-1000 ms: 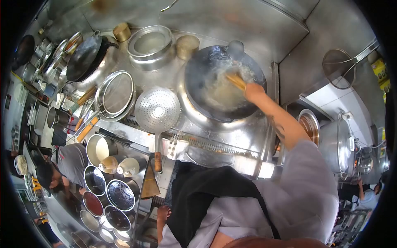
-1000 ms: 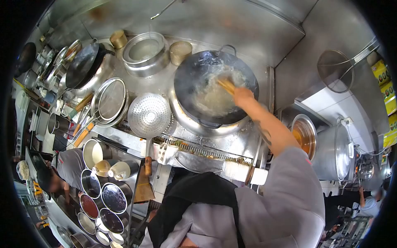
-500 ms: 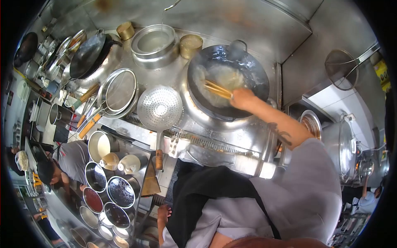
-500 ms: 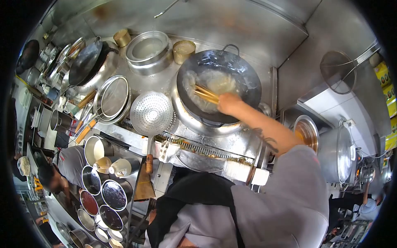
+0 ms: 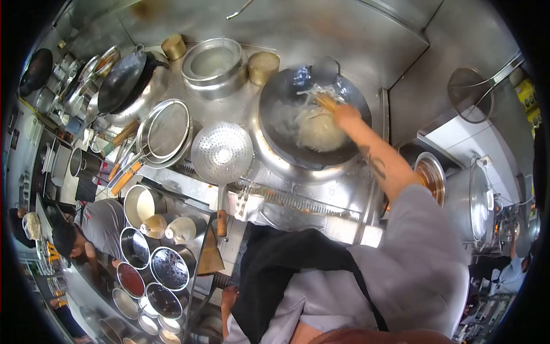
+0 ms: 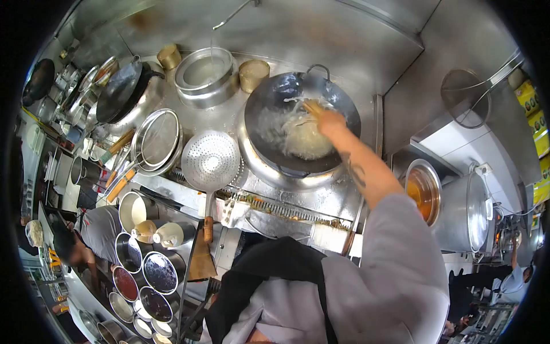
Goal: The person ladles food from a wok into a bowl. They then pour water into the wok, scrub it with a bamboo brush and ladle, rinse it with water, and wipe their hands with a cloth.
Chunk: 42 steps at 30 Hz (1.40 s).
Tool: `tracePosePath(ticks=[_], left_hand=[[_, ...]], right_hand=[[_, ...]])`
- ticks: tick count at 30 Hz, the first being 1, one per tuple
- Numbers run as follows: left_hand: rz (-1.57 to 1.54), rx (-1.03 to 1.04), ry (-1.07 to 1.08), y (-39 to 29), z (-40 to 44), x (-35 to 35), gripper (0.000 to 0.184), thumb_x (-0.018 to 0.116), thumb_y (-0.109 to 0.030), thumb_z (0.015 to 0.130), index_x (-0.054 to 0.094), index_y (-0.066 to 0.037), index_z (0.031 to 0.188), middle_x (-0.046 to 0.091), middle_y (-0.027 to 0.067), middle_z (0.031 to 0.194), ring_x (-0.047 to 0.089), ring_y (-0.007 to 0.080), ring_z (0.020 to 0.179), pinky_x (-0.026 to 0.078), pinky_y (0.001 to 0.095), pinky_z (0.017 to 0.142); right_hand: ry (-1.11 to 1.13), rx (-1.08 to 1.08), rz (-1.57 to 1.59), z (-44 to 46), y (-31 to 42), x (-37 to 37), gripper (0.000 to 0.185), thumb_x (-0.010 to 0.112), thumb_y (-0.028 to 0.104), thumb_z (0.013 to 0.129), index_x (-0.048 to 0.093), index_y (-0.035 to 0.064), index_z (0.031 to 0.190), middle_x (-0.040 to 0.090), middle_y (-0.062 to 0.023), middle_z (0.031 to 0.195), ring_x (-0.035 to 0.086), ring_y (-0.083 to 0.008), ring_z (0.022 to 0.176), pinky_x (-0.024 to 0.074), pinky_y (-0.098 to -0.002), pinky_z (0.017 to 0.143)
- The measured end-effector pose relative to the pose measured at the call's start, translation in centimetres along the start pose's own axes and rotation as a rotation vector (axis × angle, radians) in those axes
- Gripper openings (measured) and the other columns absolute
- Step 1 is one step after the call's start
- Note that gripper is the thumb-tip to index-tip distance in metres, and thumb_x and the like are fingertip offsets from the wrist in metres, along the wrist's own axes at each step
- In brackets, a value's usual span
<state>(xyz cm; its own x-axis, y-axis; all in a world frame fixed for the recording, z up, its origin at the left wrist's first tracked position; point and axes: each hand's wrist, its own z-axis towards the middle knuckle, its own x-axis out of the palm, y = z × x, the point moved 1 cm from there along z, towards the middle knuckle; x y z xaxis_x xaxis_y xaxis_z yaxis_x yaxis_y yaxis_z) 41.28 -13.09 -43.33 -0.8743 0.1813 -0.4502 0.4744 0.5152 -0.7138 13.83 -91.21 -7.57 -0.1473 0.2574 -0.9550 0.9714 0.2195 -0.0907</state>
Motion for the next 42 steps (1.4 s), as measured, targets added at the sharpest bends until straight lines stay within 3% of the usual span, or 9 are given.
tracePosePath(ticks=[1, 3, 6, 15, 18, 27, 34, 40, 42], left_hand=[[0.002, 0.006, -0.007, -0.7, -3.7, -0.1, 0.014, 0.05, -0.018, 0.092, 0.059, -0.012, 0.084, 0.057, -0.0011, 0.067, 0.054, 0.0107, 0.053, 0.036, 0.026, 0.042], [-0.846, -0.781, -0.108, -6.7, -0.5, -3.4, 0.017, 0.055, -0.023, 0.092, 0.058, -0.013, 0.078, 0.057, -0.0024, 0.065, 0.054, 0.0098, 0.052, 0.035, 0.025, 0.041], [-0.797, -0.824, -0.215, -8.7, -1.0, -4.1, 0.018, 0.056, -0.025, 0.091, 0.059, -0.014, 0.077, 0.058, -0.0024, 0.066, 0.053, 0.0088, 0.051, 0.033, 0.0243, 0.041], [-0.731, -0.792, -0.239, -8.1, 0.6, -5.3, 0.016, 0.053, -0.022, 0.092, 0.062, -0.009, 0.092, 0.061, -0.0002, 0.073, 0.055, 0.0094, 0.053, 0.04, 0.0248, 0.042], [-0.605, -0.838, -0.217, -18.1, 0.7, -10.1, 0.018, 0.052, -0.022, 0.092, 0.062, -0.007, 0.094, 0.061, 0.0005, 0.073, 0.056, 0.0101, 0.054, 0.042, 0.0251, 0.043], [-0.575, -0.753, -0.105, -8.8, 3.4, -5.8, 0.019, 0.049, -0.024, 0.093, 0.061, -0.009, 0.097, 0.061, 0.0012, 0.072, 0.057, 0.0101, 0.054, 0.042, 0.0248, 0.044], [-0.616, -0.798, -0.016, -7.5, 5.0, -4.4, 0.017, 0.049, -0.025, 0.093, 0.059, -0.014, 0.099, 0.059, -0.0031, 0.071, 0.055, 0.0087, 0.054, 0.04, 0.0239, 0.046], [-0.654, -0.773, -0.019, -8.0, 5.3, -4.6, 0.017, 0.049, -0.027, 0.092, 0.059, -0.015, 0.099, 0.06, -0.0043, 0.071, 0.052, 0.0076, 0.054, 0.04, 0.0251, 0.046], [-0.254, -0.411, -0.014, -10.8, 4.9, -6.9, 0.017, 0.05, -0.027, 0.091, 0.06, -0.015, 0.099, 0.061, -0.0038, 0.072, 0.052, 0.0077, 0.053, 0.04, 0.0248, 0.046]], right_hand=[[-0.009, -0.001, 0.002, -1.3, 0.1, 0.2, 0.033, 0.057, 0.028, 0.082, 0.066, 0.0059, 0.104, 0.065, -0.0207, 0.106, 0.063, -0.0349, 0.102, 0.051, -0.0444, 0.087], [0.008, -0.099, -0.004, -5.1, 0.3, 1.3, 0.032, 0.059, 0.029, 0.081, 0.068, 0.0056, 0.101, 0.066, -0.0207, 0.103, 0.064, -0.034, 0.1, 0.0517, -0.0437, 0.085], [-0.008, -0.124, -0.051, -5.8, -3.6, -0.5, 0.031, 0.061, 0.027, 0.079, 0.069, 0.0043, 0.097, 0.068, -0.0203, 0.097, 0.065, -0.0343, 0.095, 0.0525, -0.0433, 0.083], [-0.106, -0.036, 0.023, -6.3, -5.7, 2.0, 0.034, 0.059, 0.028, 0.082, 0.065, 0.0057, 0.107, 0.067, -0.0181, 0.101, 0.065, -0.0346, 0.095, 0.0519, -0.0437, 0.085], [-0.222, -0.038, 0.054, -0.9, -5.3, 1.0, 0.029, 0.062, 0.029, 0.079, 0.068, 0.0067, 0.097, 0.069, -0.0174, 0.095, 0.066, -0.0341, 0.088, 0.0525, -0.044, 0.079], [0.159, -0.177, 0.513, -4.9, 7.3, 1.4, 0.038, 0.067, 0.033, 0.074, 0.069, -0.0015, 0.09, 0.068, -0.0202, 0.08, 0.068, -0.0341, 0.073, 0.0533, -0.0403, 0.071], [0.39, -0.376, 0.271, -13.5, -2.9, 0.8, 0.045, 0.065, 0.038, 0.079, 0.066, 0.0017, 0.107, 0.067, -0.0212, 0.082, 0.067, -0.0302, 0.068, 0.0541, -0.0384, 0.067], [0.183, -0.029, -0.161, -11.9, -12.4, -4.9, 0.036, 0.063, 0.035, 0.08, 0.068, 0.003, 0.096, 0.068, -0.0184, 0.082, 0.068, -0.0315, 0.075, 0.0542, -0.0417, 0.074], [0.049, -0.048, -0.268, -11.4, -12.3, -3.3, 0.033, 0.063, 0.032, 0.08, 0.068, 0.0034, 0.094, 0.068, -0.0199, 0.087, 0.067, -0.035, 0.082, 0.0537, -0.0435, 0.077]])
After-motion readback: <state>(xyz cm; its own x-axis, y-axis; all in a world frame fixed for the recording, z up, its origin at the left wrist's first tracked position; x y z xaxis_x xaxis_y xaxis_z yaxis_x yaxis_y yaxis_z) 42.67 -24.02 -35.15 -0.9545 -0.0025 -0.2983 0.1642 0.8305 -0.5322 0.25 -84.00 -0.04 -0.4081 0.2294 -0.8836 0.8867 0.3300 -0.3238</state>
